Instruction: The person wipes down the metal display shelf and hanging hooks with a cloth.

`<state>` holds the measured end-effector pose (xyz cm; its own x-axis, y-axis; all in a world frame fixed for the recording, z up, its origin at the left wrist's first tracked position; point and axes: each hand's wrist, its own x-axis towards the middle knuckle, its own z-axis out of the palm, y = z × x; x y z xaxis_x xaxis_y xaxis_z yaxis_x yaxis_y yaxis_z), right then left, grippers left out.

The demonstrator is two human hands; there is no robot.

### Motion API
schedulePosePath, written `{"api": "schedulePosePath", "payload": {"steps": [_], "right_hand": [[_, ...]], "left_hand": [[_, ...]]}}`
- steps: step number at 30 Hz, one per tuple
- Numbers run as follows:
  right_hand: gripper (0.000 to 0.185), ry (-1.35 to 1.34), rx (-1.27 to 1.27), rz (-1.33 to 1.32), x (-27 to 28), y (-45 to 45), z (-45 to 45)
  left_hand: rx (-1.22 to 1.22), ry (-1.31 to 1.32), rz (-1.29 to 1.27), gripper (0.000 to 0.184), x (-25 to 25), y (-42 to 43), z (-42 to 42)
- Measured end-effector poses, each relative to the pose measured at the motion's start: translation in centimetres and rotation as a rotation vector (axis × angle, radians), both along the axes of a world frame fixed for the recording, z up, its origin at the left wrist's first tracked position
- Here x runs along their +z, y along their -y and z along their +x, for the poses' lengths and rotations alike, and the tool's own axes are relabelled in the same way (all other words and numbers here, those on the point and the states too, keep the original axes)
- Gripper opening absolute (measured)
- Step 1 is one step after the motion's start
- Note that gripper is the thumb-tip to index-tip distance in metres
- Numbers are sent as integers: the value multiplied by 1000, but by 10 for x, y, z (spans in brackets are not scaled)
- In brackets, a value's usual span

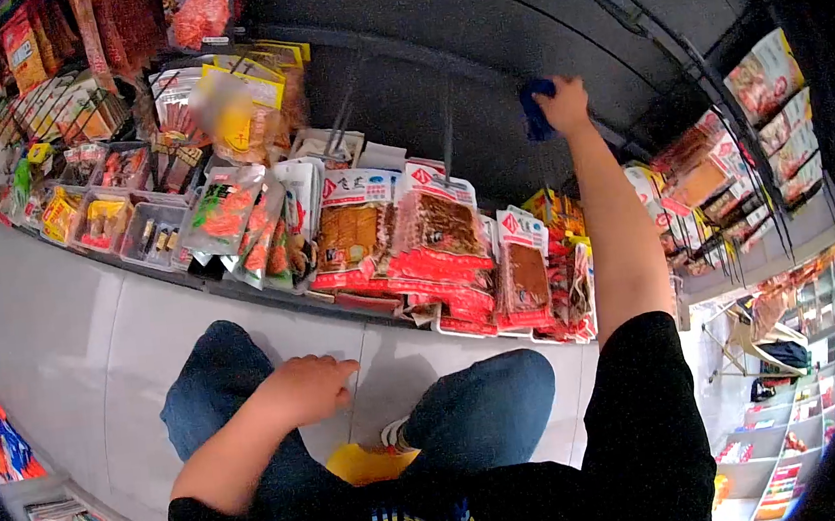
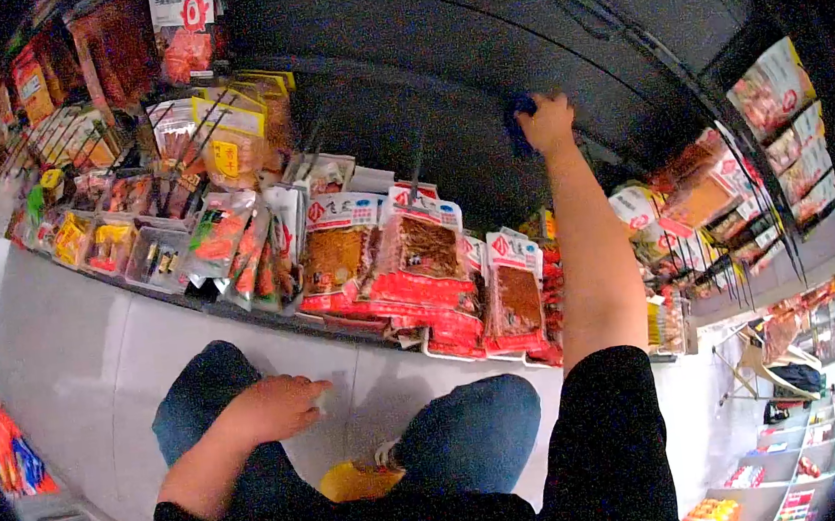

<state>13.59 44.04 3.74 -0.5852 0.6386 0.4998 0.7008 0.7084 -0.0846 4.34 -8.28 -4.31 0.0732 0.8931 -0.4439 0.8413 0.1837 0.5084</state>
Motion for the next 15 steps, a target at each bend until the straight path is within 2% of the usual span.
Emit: {"api": "schedulePosePath", "payload": {"steps": [1,2,4,8,11,15], "right_hand": [[47,30,-10,-176,-10,-4,-6],[47,31,-5,-181,-17,-11,-10],[51,267,-35,-89,-16,11,-13],[46,284,71,-192,-10,3,-1],[45,267,112,-226,-4,29,11],[45,317,54,-265,7,74,32]], "left_hand": [[-18,-29,-14,44,-2,-1,1],[-38,-53,-30,44,-4,-1,1],[-53,-34,-31,43,-6,-2,1],[-41,13,-13,42,0,-5,3],[-53,2,31,39,-4,-6,5],[-53,2,41,42,0,-6,6]]}}
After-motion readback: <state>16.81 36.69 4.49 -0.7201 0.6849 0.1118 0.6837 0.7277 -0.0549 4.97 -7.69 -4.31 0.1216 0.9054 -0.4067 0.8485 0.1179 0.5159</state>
